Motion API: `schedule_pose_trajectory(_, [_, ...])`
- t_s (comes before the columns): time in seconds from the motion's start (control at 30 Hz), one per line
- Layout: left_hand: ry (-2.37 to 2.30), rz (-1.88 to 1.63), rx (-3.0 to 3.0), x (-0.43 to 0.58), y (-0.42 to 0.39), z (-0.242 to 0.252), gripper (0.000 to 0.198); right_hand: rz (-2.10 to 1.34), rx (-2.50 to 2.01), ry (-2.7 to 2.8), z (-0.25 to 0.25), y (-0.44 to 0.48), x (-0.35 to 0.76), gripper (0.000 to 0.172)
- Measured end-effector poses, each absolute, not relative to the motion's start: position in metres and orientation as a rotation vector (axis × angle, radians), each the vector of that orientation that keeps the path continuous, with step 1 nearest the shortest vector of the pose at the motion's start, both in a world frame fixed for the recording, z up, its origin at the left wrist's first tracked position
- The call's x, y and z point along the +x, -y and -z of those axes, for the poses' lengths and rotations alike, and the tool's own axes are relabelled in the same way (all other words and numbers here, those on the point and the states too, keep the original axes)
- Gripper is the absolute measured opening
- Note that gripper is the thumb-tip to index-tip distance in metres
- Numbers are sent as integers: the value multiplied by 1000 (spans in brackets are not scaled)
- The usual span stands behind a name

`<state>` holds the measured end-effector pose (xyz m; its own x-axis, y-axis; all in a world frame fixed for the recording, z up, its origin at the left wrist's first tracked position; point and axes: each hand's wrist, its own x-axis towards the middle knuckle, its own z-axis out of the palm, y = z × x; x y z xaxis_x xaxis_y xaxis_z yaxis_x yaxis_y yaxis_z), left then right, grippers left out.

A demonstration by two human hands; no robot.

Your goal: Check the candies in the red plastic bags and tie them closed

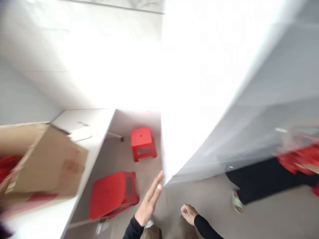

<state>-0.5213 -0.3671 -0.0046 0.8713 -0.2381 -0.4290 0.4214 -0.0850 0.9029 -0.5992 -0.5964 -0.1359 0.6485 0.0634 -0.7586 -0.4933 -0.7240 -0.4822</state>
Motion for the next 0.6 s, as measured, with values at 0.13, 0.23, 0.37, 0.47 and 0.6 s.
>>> schedule_pose_trajectory(0.13, [-492, 517, 1506, -551, 236, 22, 61, -1170, -2194, -61, 127, 484, -546, 19])
schedule_pose_trajectory(0.23, [-764, 468, 1462, -560, 164, 49, 70, -1177, -2171, 22, 123, 426, -488, 27])
schedule_pose_trajectory(0.37, [-1010, 298, 1315, -553, 98, 79, 63, -1134, -2160, 61, 120, 364, -395, 30])
schedule_pose_trajectory(0.47, [-1169, 99, 1162, -538, 62, 92, 57, -1099, -2144, 144, 111, 306, -320, 31])
schedule_pose_trajectory(0.6, [-1347, -213, 931, -502, 38, 93, 64, -1041, -2074, 353, 68, 207, -194, 32])
